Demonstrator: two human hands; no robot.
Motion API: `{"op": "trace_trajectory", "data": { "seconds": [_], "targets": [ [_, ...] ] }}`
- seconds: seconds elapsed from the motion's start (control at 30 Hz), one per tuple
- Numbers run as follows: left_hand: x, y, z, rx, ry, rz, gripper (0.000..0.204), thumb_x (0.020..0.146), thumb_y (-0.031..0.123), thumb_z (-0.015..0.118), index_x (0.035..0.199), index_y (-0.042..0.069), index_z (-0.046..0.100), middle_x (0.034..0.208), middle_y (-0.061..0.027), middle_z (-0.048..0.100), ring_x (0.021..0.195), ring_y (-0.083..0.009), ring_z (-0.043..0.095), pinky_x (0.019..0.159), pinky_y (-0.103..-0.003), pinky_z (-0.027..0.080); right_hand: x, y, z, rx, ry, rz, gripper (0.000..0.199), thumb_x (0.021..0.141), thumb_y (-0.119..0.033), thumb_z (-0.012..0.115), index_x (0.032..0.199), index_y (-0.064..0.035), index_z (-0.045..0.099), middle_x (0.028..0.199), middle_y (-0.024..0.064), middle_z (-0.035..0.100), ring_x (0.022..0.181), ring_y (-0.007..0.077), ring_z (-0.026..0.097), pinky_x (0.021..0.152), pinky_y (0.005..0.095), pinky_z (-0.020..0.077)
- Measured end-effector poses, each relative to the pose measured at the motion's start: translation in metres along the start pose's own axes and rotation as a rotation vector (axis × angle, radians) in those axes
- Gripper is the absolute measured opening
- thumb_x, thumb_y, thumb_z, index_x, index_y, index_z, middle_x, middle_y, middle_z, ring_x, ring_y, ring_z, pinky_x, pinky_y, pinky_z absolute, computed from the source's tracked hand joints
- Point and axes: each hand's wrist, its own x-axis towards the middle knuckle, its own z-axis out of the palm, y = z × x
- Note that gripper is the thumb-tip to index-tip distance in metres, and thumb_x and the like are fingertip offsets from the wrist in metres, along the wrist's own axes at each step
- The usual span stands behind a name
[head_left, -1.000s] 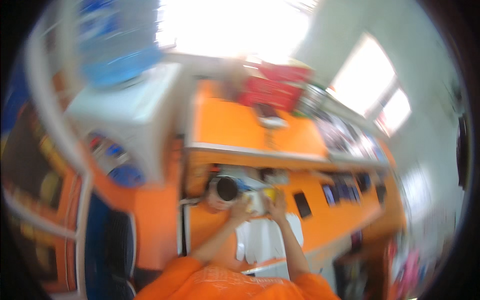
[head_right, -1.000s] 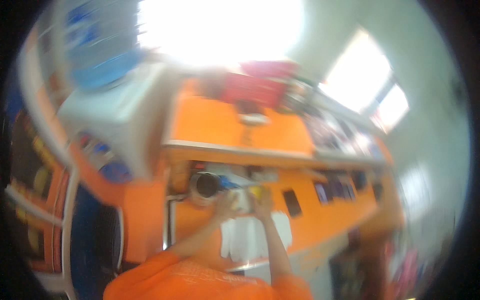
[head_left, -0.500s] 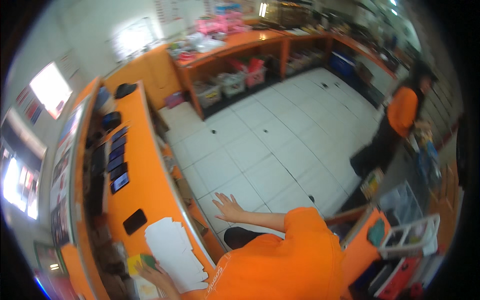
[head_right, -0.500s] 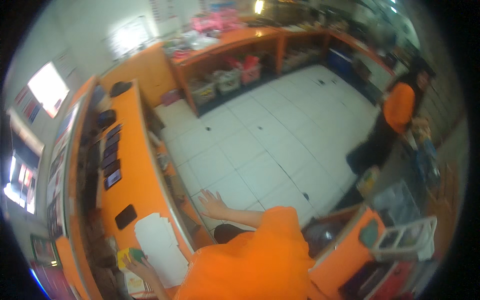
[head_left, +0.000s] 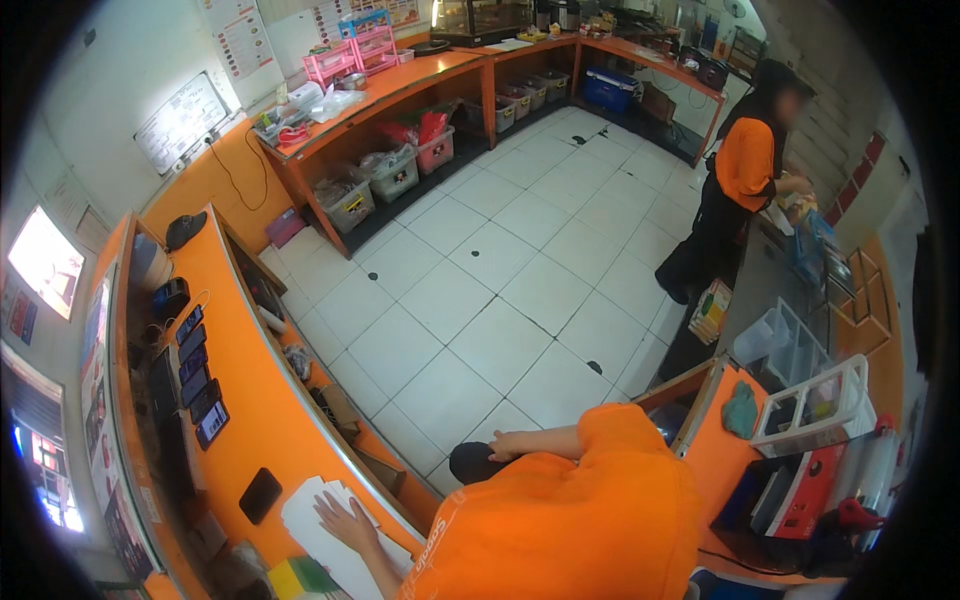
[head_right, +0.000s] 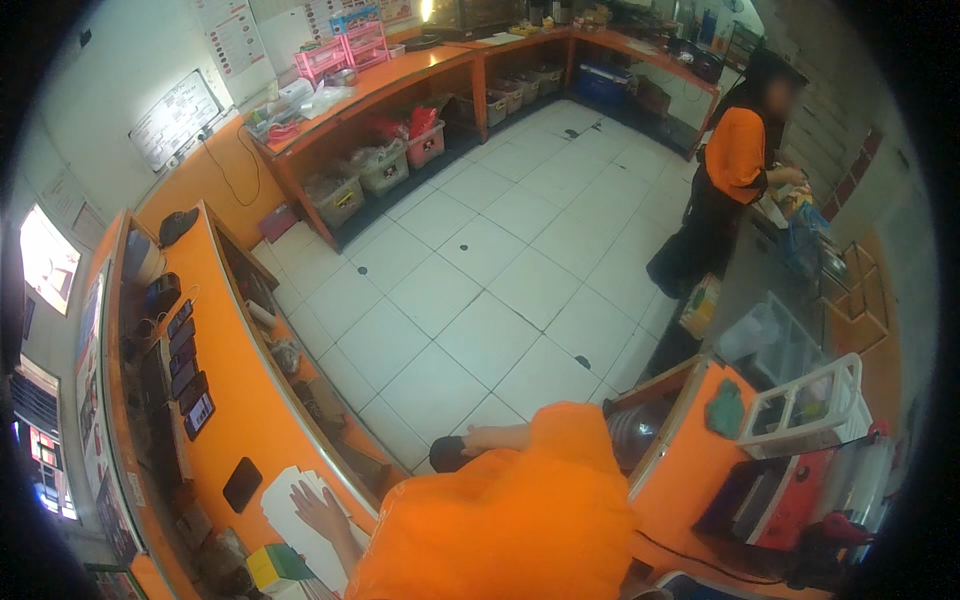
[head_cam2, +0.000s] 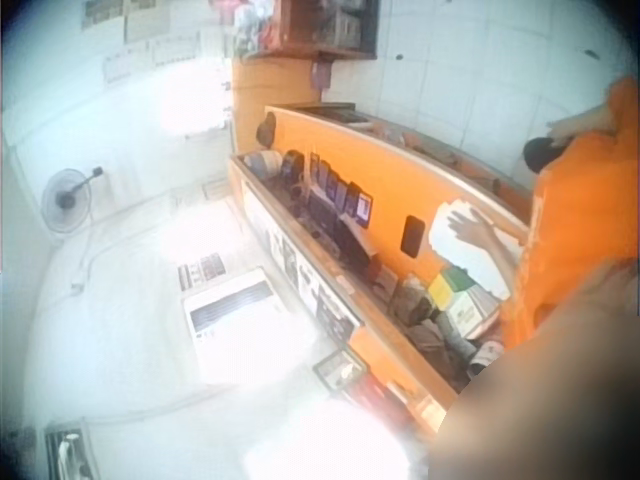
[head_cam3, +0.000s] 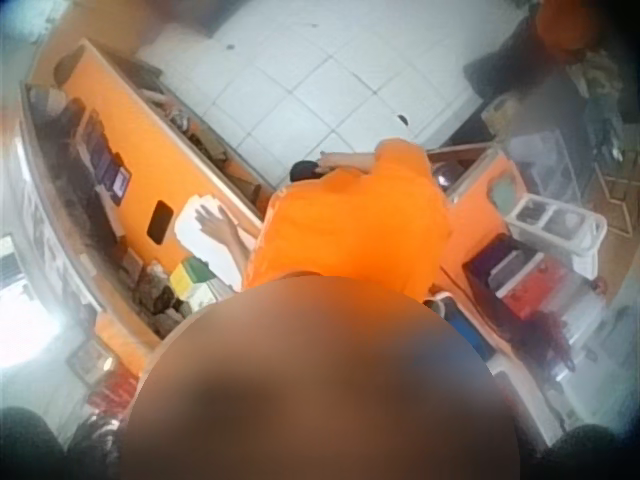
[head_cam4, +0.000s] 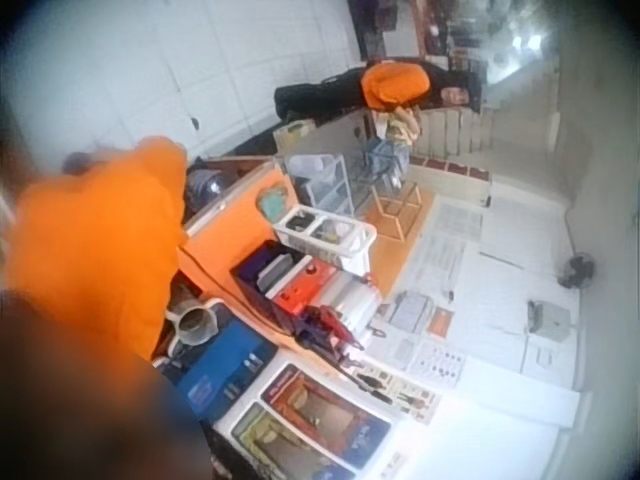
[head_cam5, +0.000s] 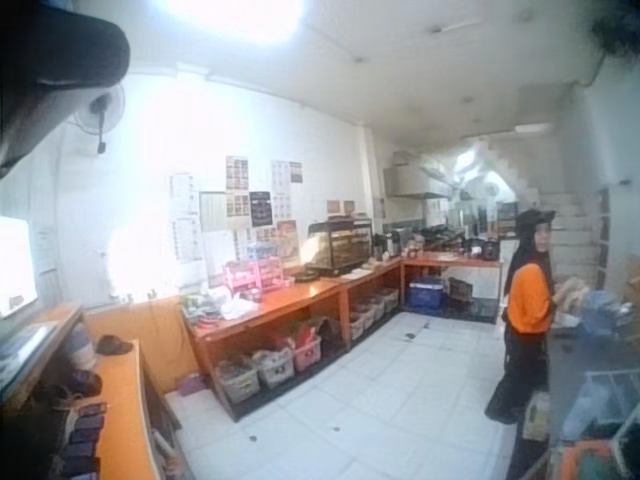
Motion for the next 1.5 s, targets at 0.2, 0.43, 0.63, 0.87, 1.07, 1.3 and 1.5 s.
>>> {"op": "trace_trajectory", "data": {
  "seconds": [0.2, 0.43, 0.63, 0.87, 1.07, 1.3, 1.5],
  "targets": [
    [0.002, -0.002, 0.004, -0.012, 0.001, 0.002, 0.075, 0.091, 0.046, 0.057, 0.15, 0.009, 0.031, 0.158, -0.0133, 0.022, 0.146, -0.0351, 0.017, 0.116, -0.054, 0.014, 0.042, -0.011, -0.035, -0.007, 0.226, -0.07, 0.057, 0.09, -0.043, 0.057, 0.131, -0.0029, 0.05, 0.138, 0.0252, 0.043, 0.118, 0.0411, 0.054, 0.095, 0.0497, 0.0474],
    [0.006, 0.006, -0.015, -0.077, -0.126, -0.01, 0.086, 0.083, 0.045, 0.066, 0.147, 0.001, 0.031, 0.154, -0.0232, 0.024, 0.144, -0.0401, 0.019, 0.114, -0.057, 0.018, 0.053, 0.024, -0.005, -0.027, 0.076, -0.009, 0.049, 0.088, -0.044, 0.057, 0.108, -0.0009, 0.067, 0.111, 0.0271, 0.064, 0.107, 0.0399, 0.061, 0.091, 0.0473, 0.0498],
    [0.015, 0.006, -0.023, -0.056, -0.175, -0.011, 0.088, 0.079, 0.045, 0.072, 0.147, 0.005, 0.033, 0.155, -0.0228, 0.021, 0.143, -0.0402, 0.021, 0.11, -0.057, 0.028, 0.037, 0.082, 0.056, 0.008, -0.011, 0.233, 0.044, 0.085, -0.042, 0.059, 0.112, -0.0087, 0.07, 0.119, 0.0151, 0.066, 0.11, 0.0354, 0.061, 0.093, 0.045, 0.0498],
    [0.03, 0.024, -0.042, 0.061, -0.351, -0.185, 0.083, 0.076, 0.049, 0.073, 0.144, 0.013, 0.041, 0.146, -0.0238, 0.033, 0.131, -0.0448, 0.038, 0.103, -0.053, 0.041, 0.06, 0.099, 0.057, -0.065, 0.013, 0.283, 0.045, 0.085, -0.04, 0.056, 0.111, -0.0056, 0.07, 0.119, 0.017, 0.065, 0.111, 0.0361, 0.061, 0.095, 0.0452, 0.0481],
    [0.072, -0.055, -0.039, -0.066, -0.372, 0.19, 0.07, 0.073, 0.025, 0.08, 0.135, 0.014, 0.049, 0.145, -0.0134, 0.037, 0.129, -0.0373, 0.042, 0.103, -0.05, 0.042, 0.054, 0.074, 0.034, 0.014, 0.174, 0.116, 0.045, 0.084, -0.04, 0.057, 0.102, -0.0008, 0.071, 0.109, 0.0204, 0.068, 0.104, 0.0387, 0.063, 0.088, 0.0461, 0.051],
    [0.077, -0.075, -0.023, -0.07, -0.332, 0.216, 0.071, 0.073, 0.018, 0.079, 0.136, 0.01, 0.048, 0.147, -0.0121, 0.036, 0.133, -0.0342, 0.039, 0.106, -0.046, 0.039, 0.027, 0.043, 0.043, 0.033, 0.113, 0.098, 0.048, 0.088, -0.041, 0.052, 0.105, -0.0005, 0.07, 0.112, 0.022, 0.067, 0.109, 0.0372, 0.062, 0.092, 0.0453, 0.049],
    [0.053, -0.074, -0.03, -0.195, -0.223, 0.259, 0.066, 0.072, 0.017, 0.078, 0.132, 0.007, 0.051, 0.141, -0.0151, 0.043, 0.126, -0.0363, 0.043, 0.104, -0.047, 0.04, 0.026, 0.052, 0.042, 0.022, 0.075, 0.125, 0.048, 0.088, -0.044, 0.053, 0.107, -0.0034, 0.071, 0.113, 0.0198, 0.067, 0.106, 0.0361, 0.063, 0.092, 0.0448, 0.0492]
  ]
}}
